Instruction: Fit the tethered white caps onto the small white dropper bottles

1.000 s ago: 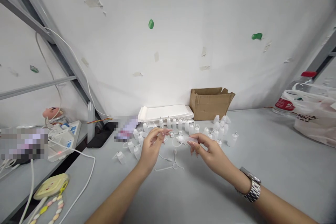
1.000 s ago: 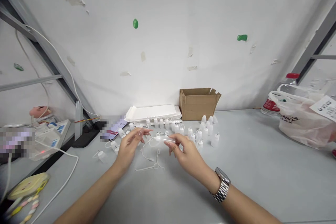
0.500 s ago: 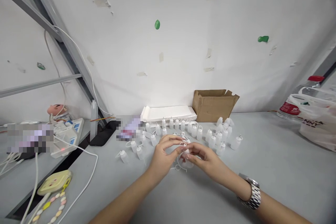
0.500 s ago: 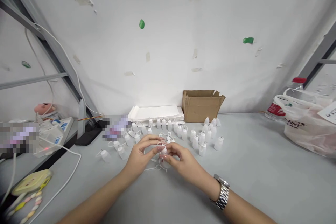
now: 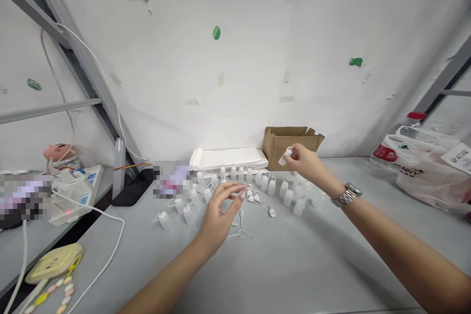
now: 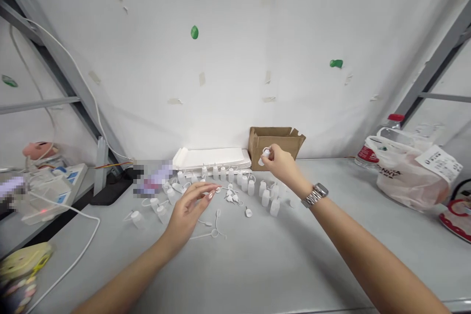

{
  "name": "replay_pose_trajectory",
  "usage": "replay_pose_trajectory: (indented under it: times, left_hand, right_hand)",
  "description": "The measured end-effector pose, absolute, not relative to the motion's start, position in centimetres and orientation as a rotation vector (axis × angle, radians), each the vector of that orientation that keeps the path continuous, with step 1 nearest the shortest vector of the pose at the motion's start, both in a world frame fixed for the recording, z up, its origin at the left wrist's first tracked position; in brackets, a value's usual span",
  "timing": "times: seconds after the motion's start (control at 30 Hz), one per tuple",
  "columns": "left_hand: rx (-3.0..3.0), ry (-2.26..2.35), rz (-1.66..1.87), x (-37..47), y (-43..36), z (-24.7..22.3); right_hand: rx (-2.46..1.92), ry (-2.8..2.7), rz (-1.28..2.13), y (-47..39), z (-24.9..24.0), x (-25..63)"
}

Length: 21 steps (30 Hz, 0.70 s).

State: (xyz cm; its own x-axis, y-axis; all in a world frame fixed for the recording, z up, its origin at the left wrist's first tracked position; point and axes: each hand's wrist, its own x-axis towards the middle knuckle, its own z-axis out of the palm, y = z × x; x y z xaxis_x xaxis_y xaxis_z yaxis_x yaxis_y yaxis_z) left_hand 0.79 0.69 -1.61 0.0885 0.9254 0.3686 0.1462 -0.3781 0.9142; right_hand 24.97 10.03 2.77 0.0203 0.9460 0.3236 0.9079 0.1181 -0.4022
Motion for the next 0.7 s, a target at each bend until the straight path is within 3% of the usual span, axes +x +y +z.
replay_pose_trajectory:
  times: [0.3,0.47,0.7]
  left_hand:
    - [1.774,1.136,1.297,0.9,0.8,-2.1]
    - [2.191,1.08,1.259,1.3,0.1,-2.5]
    - [2.446,0.971,1.169,-0.7,-7.1,-3.7]
  right_hand:
    - [-2.021,-2.293,0.04,12.7,1.1,23.8]
    - [-2.076,-2.379,0.078,12.7,0.9,23.8]
    - [-1.989,-2.297,0.032,11.0,3.9,24.7]
